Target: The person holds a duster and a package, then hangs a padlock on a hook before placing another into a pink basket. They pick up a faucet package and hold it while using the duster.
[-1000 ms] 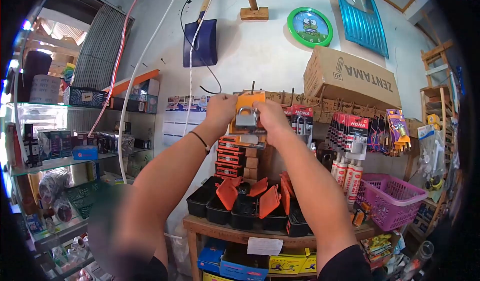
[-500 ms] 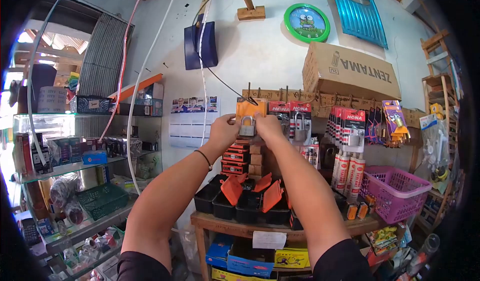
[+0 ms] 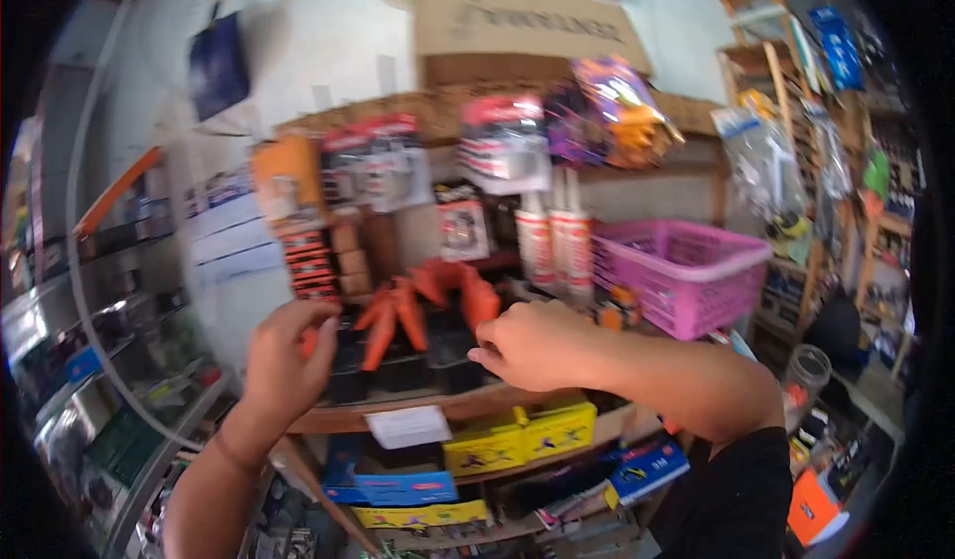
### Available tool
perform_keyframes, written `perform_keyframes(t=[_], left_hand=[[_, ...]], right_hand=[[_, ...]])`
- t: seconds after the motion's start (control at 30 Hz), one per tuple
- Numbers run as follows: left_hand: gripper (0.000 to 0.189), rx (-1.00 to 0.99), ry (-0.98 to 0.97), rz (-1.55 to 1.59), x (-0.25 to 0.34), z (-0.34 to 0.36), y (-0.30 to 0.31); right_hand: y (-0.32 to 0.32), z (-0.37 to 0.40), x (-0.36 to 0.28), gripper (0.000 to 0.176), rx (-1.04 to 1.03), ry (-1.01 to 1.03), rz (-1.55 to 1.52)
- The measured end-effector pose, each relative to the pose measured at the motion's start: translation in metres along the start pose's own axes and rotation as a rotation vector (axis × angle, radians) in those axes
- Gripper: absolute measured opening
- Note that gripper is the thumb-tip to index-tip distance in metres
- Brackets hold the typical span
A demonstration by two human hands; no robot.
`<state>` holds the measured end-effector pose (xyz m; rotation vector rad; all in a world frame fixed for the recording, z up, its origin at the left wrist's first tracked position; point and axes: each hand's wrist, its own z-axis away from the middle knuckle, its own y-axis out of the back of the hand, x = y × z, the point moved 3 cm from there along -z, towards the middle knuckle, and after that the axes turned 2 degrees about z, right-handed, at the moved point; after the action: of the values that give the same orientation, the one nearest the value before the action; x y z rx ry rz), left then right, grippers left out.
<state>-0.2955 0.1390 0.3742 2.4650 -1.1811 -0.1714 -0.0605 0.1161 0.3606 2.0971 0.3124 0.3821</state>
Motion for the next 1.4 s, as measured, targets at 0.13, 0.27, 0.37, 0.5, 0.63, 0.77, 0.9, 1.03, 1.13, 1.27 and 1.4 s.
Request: perform_keyframes(t=[0.13, 0.27, 0.37, 0.5, 0.63, 0.77, 0.9, 1.03, 1.13, 1.27, 1.4], left_hand=[[0.005, -0.088, -0.137, -0.038, 0.087, -0.008, -0.068], [0.005, -0.167, -0.301, 0.161, 0.159, -0.035, -0.187], [0.007, -0.097, -0.283, 0.38, 0.195, -0.072, -0.261], [0.01, -0.203, 0.05, 0.596, 0.22, -0.12, -0.33], [0.019, -0.427, 0.208, 0.622, 0.229, -0.152, -0.389], [0.021, -0.715, 0.191, 0.441, 0.234, -0.158, -0.407], [0.024, -0.537, 0.237, 0.621, 0.23, -0.149, -0.406], [0.026, -0.47, 0.322, 0.748, 0.227, -0.146, -0.407], [0.025, -0.437, 0.423, 0.846, 0.228, -0.144, -0.407], [0.025, -0.459, 0.43, 0.875, 0.229, -0.145, -0.406], [0.025, -0.459, 0.353, 0.814, 0.226, -0.146, -0.407]], right_hand=[[0.038, 0.076, 0.115, 0.026, 0.185, -0.013, -0.218], [0.065, 0.105, 0.233, 0.021, 0.364, -0.007, -0.134], [0.067, 0.1, 0.298, 0.02, 0.241, 0.01, -0.117], [0.06, 0.066, 0.339, 0.021, -0.138, 0.123, -0.087], [0.022, 0.039, 0.36, 0.022, -0.642, 0.182, 0.217], [-0.017, 0.025, 0.389, 0.026, -1.003, 0.192, 0.224], [-0.061, 0.008, 0.405, 0.037, -1.16, 0.116, 0.153], [-0.139, -0.008, 0.418, 0.042, -1.294, 0.179, 0.06], [-0.173, 0.001, 0.415, 0.045, -1.202, 0.37, 0.033], [-0.177, 0.005, 0.399, 0.047, -1.139, 0.601, 0.152], [-0.154, 0.009, 0.393, 0.05, -1.036, 0.615, -0.038]])
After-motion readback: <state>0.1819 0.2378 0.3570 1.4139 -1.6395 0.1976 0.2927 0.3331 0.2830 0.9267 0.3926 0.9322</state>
